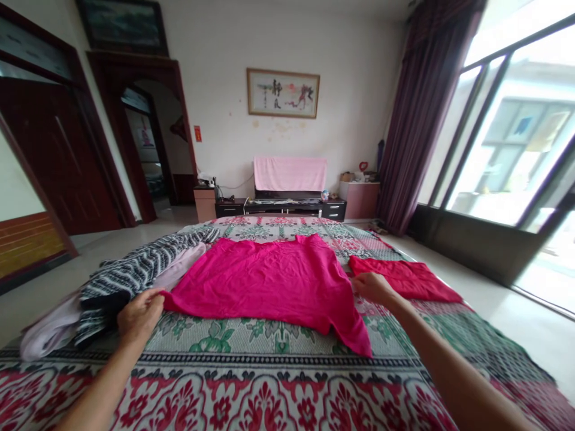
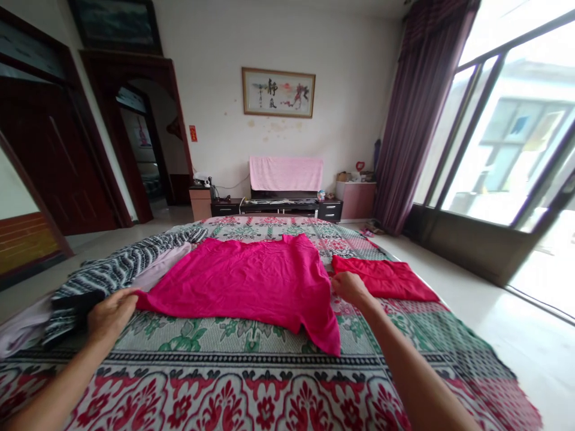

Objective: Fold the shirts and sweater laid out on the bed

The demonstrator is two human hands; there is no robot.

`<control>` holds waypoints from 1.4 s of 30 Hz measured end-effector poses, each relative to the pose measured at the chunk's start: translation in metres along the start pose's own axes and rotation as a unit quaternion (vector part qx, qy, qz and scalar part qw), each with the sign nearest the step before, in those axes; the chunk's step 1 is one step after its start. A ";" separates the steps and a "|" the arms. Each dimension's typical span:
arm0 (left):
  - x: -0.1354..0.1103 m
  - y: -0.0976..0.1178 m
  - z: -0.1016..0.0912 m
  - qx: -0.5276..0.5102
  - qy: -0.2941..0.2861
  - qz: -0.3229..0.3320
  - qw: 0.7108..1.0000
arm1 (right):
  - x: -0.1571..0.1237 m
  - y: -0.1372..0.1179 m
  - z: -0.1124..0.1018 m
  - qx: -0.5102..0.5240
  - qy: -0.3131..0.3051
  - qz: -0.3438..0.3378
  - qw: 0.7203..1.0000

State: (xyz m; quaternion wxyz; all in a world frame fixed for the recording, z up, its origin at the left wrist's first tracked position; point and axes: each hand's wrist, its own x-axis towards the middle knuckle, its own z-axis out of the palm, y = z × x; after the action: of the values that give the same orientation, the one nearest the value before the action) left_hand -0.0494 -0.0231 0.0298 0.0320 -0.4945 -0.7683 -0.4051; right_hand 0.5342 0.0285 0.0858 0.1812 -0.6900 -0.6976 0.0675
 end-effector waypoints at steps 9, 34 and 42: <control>-0.013 0.019 -0.007 0.055 0.064 0.050 0.995 | 0.018 -0.021 0.029 -0.009 0.000 0.113 0.994; -0.005 0.013 0.010 0.084 -0.094 0.130 0.984 | 0.015 -0.011 0.027 0.189 0.280 0.086 0.937; -0.005 0.011 0.011 0.087 -0.111 0.111 0.984 | 0.024 -0.010 0.015 -0.061 0.074 0.072 0.993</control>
State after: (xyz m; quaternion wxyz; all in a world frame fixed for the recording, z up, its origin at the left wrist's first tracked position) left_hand -0.0340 -0.0176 0.0268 0.0345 -0.6141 -0.7395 -0.2736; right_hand 0.5196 0.0540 0.0793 0.1846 -0.7514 -0.6334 -0.0130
